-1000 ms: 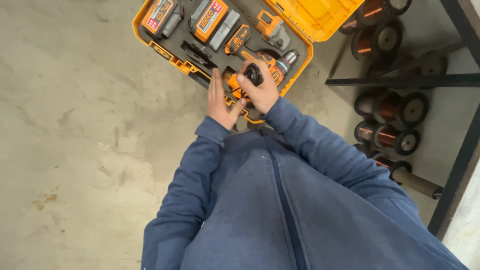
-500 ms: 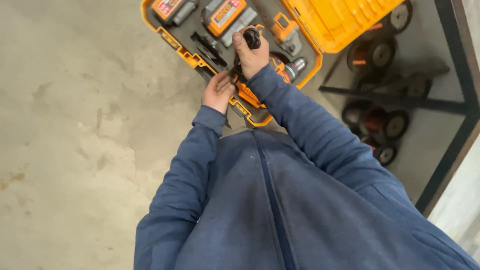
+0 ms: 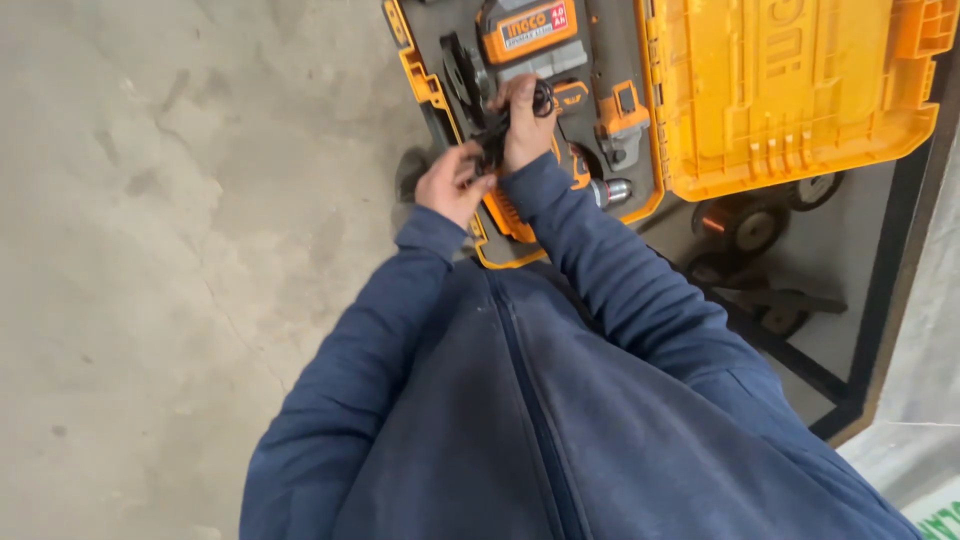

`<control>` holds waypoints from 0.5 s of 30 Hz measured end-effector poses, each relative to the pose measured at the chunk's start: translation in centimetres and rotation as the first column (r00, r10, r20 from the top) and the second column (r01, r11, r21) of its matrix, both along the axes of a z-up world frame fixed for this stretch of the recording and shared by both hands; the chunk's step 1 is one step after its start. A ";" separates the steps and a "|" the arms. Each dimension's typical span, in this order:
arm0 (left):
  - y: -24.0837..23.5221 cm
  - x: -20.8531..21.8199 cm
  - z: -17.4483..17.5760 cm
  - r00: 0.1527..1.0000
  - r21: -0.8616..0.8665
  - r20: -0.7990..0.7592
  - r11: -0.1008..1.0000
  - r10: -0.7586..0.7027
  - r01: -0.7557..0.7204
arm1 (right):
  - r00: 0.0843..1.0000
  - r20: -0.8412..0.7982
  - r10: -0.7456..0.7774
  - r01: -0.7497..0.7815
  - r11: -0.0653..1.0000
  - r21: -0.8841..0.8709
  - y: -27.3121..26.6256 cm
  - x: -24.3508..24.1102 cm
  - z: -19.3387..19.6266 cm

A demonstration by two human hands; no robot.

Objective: Packing a power drill, batteries, and its charger into a dedicated hardshell carrying case.

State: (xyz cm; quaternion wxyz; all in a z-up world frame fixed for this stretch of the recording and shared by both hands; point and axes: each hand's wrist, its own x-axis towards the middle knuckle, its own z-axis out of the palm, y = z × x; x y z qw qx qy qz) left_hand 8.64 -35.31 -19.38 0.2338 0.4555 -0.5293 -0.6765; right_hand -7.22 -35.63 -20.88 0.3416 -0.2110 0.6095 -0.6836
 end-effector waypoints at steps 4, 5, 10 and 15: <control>-2.1 -0.4 1.5 0.981 -0.289 0.089 0.939 -0.170 0.189 | 0.916 0.401 -0.017 0.071 0.990 -0.121 -0.5 -0.7 -0.4; -2.1 -0.7 1.7 0.981 -0.288 0.089 0.939 -0.170 0.188 | 0.916 0.401 -0.017 0.071 0.990 -0.120 -0.5 -0.9 -0.1; -2.2 -1.7 -0.7 0.981 -0.182 0.125 0.969 -0.147 0.168 | 0.700 0.714 -0.025 0.207 0.964 -0.169 -1.6 -1.7 1.8; -3.6 -0.8 1.0 0.963 -0.277 -0.027 0.928 -0.268 0.250 | 0.615 0.786 -0.066 0.199 0.977 -0.074 -2.3 -1.1 4.7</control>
